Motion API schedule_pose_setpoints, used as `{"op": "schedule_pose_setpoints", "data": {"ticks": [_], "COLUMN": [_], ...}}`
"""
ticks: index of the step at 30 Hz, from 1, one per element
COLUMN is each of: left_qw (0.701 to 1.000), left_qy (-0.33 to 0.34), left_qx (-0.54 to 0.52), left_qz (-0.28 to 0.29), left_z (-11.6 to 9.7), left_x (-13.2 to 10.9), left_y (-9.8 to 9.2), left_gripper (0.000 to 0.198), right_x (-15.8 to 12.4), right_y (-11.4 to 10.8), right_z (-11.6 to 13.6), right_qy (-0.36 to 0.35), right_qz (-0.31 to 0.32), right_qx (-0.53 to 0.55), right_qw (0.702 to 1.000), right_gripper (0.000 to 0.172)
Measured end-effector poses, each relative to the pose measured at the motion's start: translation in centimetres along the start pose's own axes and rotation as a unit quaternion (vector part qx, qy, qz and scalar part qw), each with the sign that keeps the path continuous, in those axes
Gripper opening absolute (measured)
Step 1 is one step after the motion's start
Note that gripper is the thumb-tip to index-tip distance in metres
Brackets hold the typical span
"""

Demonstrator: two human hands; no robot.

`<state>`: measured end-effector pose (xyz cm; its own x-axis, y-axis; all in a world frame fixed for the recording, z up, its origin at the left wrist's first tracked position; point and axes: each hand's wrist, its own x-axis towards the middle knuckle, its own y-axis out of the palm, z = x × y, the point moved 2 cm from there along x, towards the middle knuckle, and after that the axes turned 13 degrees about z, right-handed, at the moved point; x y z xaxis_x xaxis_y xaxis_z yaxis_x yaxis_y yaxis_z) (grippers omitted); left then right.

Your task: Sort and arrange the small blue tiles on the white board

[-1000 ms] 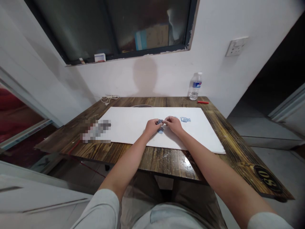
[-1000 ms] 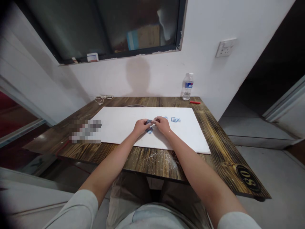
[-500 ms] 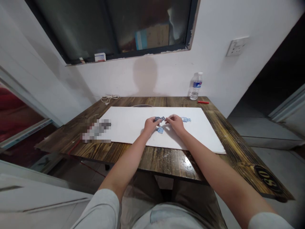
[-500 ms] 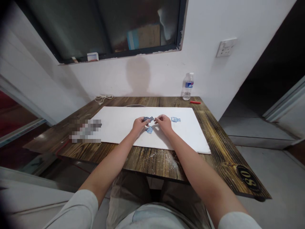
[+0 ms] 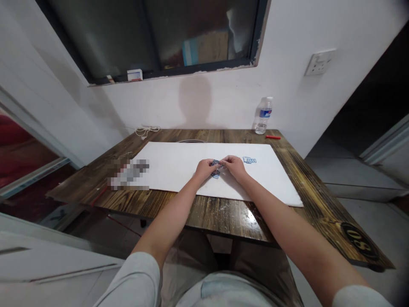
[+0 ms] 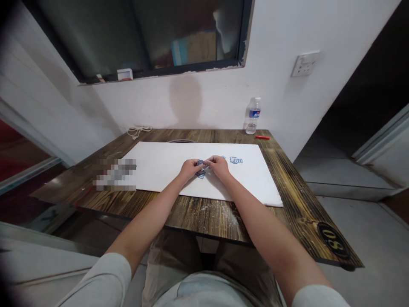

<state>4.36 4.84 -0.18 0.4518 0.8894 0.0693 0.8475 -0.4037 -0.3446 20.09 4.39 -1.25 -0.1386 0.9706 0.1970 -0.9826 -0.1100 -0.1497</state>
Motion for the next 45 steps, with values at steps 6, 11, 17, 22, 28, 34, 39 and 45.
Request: {"op": "schedule_pose_setpoints", "data": {"ticks": [6,11,17,22,28,34,39,45], "left_qw": [0.999,0.993,0.988,0.980,0.978,0.980,0.988,0.999], "left_qy": [-0.009,-0.012,0.003,-0.035,-0.033,-0.028,-0.009,0.010], "left_qx": [-0.047,-0.118,-0.135,-0.166,-0.182,-0.184,-0.144,0.052], "left_qz": [-0.024,-0.013,-0.072,-0.101,-0.091,-0.070,-0.057,-0.015], "left_z": [-0.3,-0.4,-0.7,-0.4,-0.3,-0.3,0.2,0.3], "left_x": [-0.1,0.0,-0.1,-0.2,-0.1,0.0,0.3,0.2], "left_y": [-0.1,-0.1,-1.1,-1.4,-1.3,-1.1,-0.9,-0.6], "left_gripper": [0.037,0.042,0.038,0.041,0.041,0.041,0.034,0.019], "right_x": [0.1,0.3,0.1,0.2,-0.1,-0.1,-0.1,-0.3], "right_y": [0.0,-0.2,-0.9,-0.2,0.8,1.1,0.6,0.3], "right_z": [0.2,0.1,0.1,0.0,0.3,0.4,0.5,0.7], "right_qy": [-0.014,-0.007,-0.009,-0.013,-0.067,-0.180,-0.166,-0.114], "right_qz": [0.019,-0.009,-0.031,0.052,0.131,0.121,0.050,0.026], "right_qx": [0.029,0.035,0.051,0.045,-0.201,-0.331,-0.253,-0.190], "right_qw": [0.999,0.999,0.998,0.998,0.969,0.918,0.952,0.975], "right_gripper": [0.029,0.028,0.031,0.029,0.017,0.014,0.015,0.018]}}
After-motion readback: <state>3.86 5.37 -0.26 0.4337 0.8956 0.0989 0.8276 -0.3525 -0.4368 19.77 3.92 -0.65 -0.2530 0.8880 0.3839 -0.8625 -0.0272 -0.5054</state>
